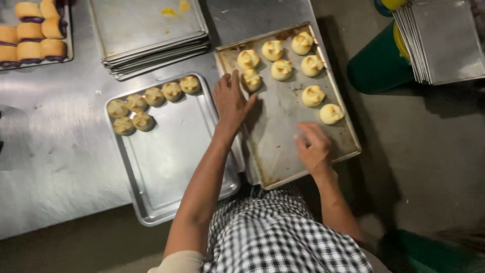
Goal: Organizing and transferring baked bread from one tray to another in a bakery production area.
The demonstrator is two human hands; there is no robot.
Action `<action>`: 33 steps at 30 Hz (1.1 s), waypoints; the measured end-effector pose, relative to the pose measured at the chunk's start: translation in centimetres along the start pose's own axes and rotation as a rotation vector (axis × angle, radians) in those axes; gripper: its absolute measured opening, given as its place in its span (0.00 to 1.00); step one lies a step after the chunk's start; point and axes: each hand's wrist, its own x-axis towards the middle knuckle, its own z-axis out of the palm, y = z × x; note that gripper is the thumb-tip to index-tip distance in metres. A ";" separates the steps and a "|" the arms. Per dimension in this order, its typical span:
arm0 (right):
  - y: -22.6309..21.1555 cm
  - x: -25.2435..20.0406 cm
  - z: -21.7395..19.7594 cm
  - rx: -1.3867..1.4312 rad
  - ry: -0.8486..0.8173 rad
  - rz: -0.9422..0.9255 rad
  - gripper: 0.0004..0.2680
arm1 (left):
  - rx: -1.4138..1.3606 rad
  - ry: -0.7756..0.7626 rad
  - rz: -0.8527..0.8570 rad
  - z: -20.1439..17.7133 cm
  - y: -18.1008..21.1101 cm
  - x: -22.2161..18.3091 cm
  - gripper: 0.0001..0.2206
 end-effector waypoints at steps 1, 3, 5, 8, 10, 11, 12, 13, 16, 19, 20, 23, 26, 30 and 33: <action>2.0 -0.2 -1.1 -0.037 0.113 0.035 0.14 | 0.062 -0.002 -0.025 1.4 0.3 0.4 0.37; 4.2 -0.1 -3.4 -0.059 0.217 0.066 0.15 | 0.139 -0.004 -0.059 3.0 1.3 0.8 0.37; 4.7 1.1 -5.5 -0.194 0.287 0.090 0.22 | 0.203 0.034 -0.068 3.2 2.3 0.9 0.33; 5.8 1.7 -5.6 -0.185 0.152 0.130 0.25 | 0.282 0.073 0.018 2.7 3.9 0.0 0.31; 6.5 1.5 -5.1 -0.172 0.171 0.090 0.25 | 0.296 0.093 0.003 0.4 4.8 -1.7 0.32; 6.9 1.7 -4.8 -0.194 0.220 0.066 0.24 | 0.271 0.111 0.016 -0.6 5.3 -2.2 0.32; 7.6 1.5 -4.5 -0.175 0.214 0.054 0.24 | 0.292 0.118 0.009 -1.5 4.5 -3.0 0.32; 8.3 1.4 -4.1 -0.198 0.234 0.076 0.23 | 0.247 0.149 -0.044 -2.5 3.7 -3.7 0.33; 10.2 0.6 -3.9 -0.197 0.223 0.121 0.21 | 0.239 0.195 -0.174 -5.0 -1.5 -7.5 0.34; 9.9 1.1 -3.5 -0.129 0.226 0.110 0.21 | 0.333 0.198 -0.274 -8.1 -6.9 -9.6 0.34; 9.3 1.3 -3.3 -0.090 0.249 0.084 0.22 | 0.386 0.178 -0.307 -9.2 -8.5 -10.0 0.34; 5.3 1.6 -1.0 0.169 0.207 0.131 0.23 | 0.487 0.086 -0.354 -11.3 -10.9 -10.1 0.33; -4.4 4.5 1.8 0.170 0.083 0.108 0.21 | 0.557 0.027 -0.384 -12.3 -12.3 -8.7 0.31; -10.2 7.1 11.1 0.163 -0.046 0.004 0.21 | 0.523 0.075 -0.323 -13.1 -14.7 -8.5 0.34; -11.6 9.1 19.1 0.221 -0.181 0.107 0.23 | 0.511 0.022 -0.346 -13.6 -15.9 -8.7 0.34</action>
